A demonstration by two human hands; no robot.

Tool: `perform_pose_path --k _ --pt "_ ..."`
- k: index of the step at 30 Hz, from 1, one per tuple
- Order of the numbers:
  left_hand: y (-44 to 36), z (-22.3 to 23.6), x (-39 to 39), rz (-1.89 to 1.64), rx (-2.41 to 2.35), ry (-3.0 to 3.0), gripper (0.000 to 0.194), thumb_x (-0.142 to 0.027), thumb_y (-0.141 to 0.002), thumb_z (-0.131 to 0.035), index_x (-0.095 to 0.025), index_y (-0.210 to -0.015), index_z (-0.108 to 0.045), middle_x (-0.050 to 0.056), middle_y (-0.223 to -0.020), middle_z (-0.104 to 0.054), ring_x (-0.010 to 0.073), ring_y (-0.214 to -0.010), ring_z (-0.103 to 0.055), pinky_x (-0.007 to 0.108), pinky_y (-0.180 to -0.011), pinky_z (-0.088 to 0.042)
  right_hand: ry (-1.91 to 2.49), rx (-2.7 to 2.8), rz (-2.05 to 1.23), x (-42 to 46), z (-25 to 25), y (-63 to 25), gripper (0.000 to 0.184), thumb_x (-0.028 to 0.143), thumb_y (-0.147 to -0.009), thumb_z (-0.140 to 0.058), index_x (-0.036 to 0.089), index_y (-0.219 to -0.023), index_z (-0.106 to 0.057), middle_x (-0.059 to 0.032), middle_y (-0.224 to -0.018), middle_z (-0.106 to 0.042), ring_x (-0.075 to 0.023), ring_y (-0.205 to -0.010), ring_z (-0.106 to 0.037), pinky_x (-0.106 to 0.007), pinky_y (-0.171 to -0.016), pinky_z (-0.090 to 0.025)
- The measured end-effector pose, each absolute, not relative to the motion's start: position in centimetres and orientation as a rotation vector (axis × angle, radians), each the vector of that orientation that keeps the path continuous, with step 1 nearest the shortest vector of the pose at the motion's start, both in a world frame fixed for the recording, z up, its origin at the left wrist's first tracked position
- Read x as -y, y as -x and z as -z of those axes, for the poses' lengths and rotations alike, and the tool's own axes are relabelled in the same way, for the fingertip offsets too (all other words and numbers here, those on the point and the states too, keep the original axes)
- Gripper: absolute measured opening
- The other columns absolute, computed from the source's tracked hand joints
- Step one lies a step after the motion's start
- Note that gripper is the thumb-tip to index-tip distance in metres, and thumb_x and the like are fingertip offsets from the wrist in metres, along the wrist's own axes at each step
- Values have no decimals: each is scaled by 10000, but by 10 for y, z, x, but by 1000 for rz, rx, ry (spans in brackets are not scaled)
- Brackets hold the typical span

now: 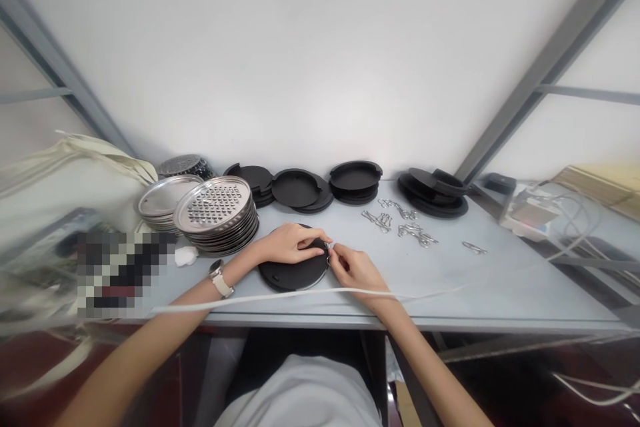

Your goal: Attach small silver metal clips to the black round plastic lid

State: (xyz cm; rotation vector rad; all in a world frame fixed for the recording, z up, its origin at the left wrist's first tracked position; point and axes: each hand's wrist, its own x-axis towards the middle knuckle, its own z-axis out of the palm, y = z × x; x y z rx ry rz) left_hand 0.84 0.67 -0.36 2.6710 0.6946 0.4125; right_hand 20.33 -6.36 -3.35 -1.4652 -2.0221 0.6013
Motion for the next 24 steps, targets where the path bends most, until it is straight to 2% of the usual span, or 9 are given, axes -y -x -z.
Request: perform_pose_path --k 6,13,24 --pt "-8 3 -5 -413 -687 -2679 298 -375 -882 -470 -261 -1149 -538 -68 -577 -449 86 -516 -432 208 -515 -262 1464 2037 -615 64 35 -204 336 374 -917 -343 198 -633 -379 55 -529 -382 -89 -494 -315 -220 -487 -248" --pt "-9 3 -4 -396 -714 -2690 306 -368 -877 -476 -237 -1151 -516 -60 -610 -477 95 -539 -464 218 -527 -282 1481 2075 -604 65 33 -204 334 368 -925 -328 203 -645 -403 43 -540 -431 -99 -490 -354 -225 -491 -261" --pt "-9 2 -5 -394 -697 -2679 284 -403 -889 -455 -237 -1110 -522 -63 -594 -460 93 -515 -431 214 -517 -261 1490 2079 -581 66 30 -204 331 371 -926 -307 209 -667 -436 22 -575 -506 -118 -505 -424 -231 -510 -310"
